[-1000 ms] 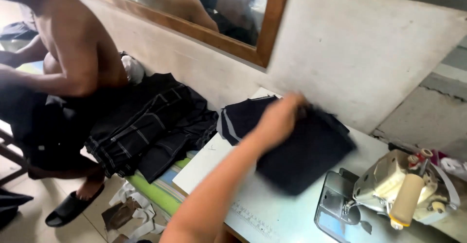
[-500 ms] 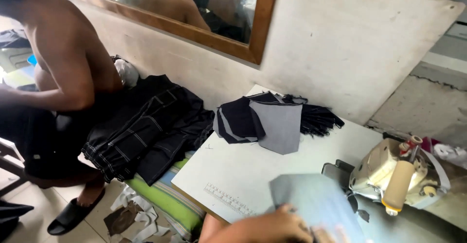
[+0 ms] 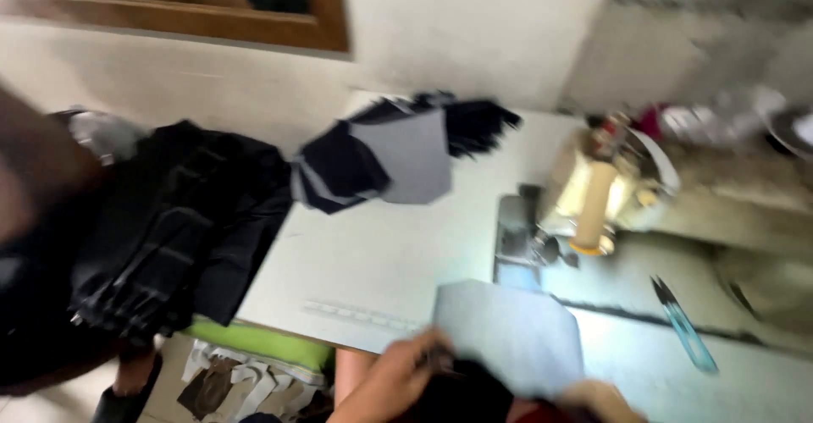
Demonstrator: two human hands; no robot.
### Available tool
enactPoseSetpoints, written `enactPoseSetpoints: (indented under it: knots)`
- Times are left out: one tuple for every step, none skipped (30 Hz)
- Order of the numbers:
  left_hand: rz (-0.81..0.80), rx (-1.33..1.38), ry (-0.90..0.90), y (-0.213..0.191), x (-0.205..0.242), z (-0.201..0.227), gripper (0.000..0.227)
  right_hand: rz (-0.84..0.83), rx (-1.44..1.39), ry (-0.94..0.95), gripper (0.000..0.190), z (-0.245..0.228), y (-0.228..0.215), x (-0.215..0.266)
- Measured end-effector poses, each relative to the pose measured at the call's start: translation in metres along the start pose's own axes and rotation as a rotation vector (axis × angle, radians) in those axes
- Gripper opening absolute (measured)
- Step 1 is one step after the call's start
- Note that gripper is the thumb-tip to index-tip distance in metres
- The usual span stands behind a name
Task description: Trimming excess threads from fabric pieces and stacking them on a workbench.
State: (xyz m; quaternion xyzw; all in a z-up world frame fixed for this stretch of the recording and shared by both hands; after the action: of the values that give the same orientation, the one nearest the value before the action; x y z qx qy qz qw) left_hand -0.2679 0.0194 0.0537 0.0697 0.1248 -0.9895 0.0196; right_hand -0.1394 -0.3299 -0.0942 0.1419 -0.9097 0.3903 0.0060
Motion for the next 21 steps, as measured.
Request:
enactPoseSetpoints:
  knots:
    - [0.142,-0.032,0.001,-0.001,-0.006,-0.005,0.016,-0.001,-0.003,0.037,0.021,-0.058,-0.018,-0.011]
    - [0.121,-0.029,-0.001,0.003,-0.018,-0.001,0.016,0.007,-0.007,0.056,0.021,-0.084,-0.022,-0.017]
    - [0.225,-0.069,-0.178,0.001,-0.026,-0.004,0.035,0.068,-0.254,0.04,0.031,-0.112,-0.029,-0.024]
    - [0.337,-0.114,-0.356,-0.002,-0.032,-0.008,0.053,0.127,-0.501,0.015,0.044,-0.141,-0.035,-0.033]
    - [0.324,-0.116,-0.359,0.003,-0.036,-0.008,0.053,0.133,-0.504,0.027,0.044,-0.149,-0.036,-0.036]
    - [0.339,-0.216,-0.231,0.005,-0.043,-0.002,0.047,0.116,-0.381,0.035,0.047,-0.16,-0.036,-0.042]
    - [0.351,-0.314,-0.102,0.007,-0.048,0.004,0.044,0.097,-0.257,0.043,0.049,-0.171,-0.035,-0.048]
    - [0.346,-0.314,-0.102,0.009,-0.05,0.0,0.044,0.099,-0.258,0.047,0.049,-0.175,-0.037,-0.045]
    - [0.335,-0.381,-0.105,0.011,-0.052,-0.005,0.036,0.096,-0.096,0.054,0.042,-0.18,-0.038,-0.042]
    - [0.325,-0.445,-0.11,0.014,-0.052,-0.01,0.033,0.088,0.068,0.062,0.036,-0.185,-0.038,-0.038]
    - [0.322,-0.442,-0.114,0.012,-0.055,-0.011,0.033,0.086,0.069,0.066,0.036,-0.182,-0.035,-0.038]
    - [0.345,-0.489,-0.067,0.01,-0.058,-0.01,0.027,0.125,0.164,-0.044,0.024,-0.185,-0.034,-0.038]
    - [0.368,-0.536,-0.02,0.009,-0.06,-0.008,0.021,0.163,0.259,-0.156,0.019,-0.188,-0.032,-0.037]
    - [0.364,-0.534,-0.022,0.008,-0.063,-0.006,0.021,0.162,0.26,-0.151,0.019,-0.187,-0.03,-0.038]
    - [0.341,-0.532,-0.081,0.008,-0.066,-0.005,0.021,0.158,0.384,-0.112,0.025,-0.185,-0.029,-0.038]
    - [0.317,-0.532,-0.136,0.007,-0.07,-0.005,0.023,0.157,0.505,-0.072,0.032,-0.183,-0.027,-0.04]
    - [0.312,-0.531,-0.134,0.007,-0.072,-0.007,0.023,0.159,0.504,-0.067,0.032,-0.178,-0.023,-0.042]
    - [0.314,-0.544,-0.149,0.007,-0.073,-0.011,0.022,0.213,0.563,-0.095,0.033,-0.174,-0.02,-0.043]
    - [0.317,-0.558,-0.164,0.007,-0.075,-0.014,0.021,0.266,0.623,-0.124,0.034,-0.171,-0.018,-0.044]
    - [0.313,-0.557,-0.164,0.008,-0.075,-0.016,0.021,0.266,0.623,-0.119,0.034,-0.169,-0.016,-0.046]
    - [0.325,-0.561,-0.165,0.008,-0.075,-0.018,0.022,0.313,0.642,-0.15,0.031,-0.169,-0.016,-0.048]
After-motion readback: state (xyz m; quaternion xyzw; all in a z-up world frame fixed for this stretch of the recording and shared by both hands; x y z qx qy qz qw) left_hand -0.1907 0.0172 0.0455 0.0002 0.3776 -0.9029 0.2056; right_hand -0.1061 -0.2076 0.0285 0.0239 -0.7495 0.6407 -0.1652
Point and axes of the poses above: each hand's wrist, its own x-axis away from the middle knuckle, its own y-axis out of the palm, z = x × y, the point moved 5 cm from there along -x, towards the middle knuckle, and after that the axes turned 6 degrees about x, right-handed, at the moved point
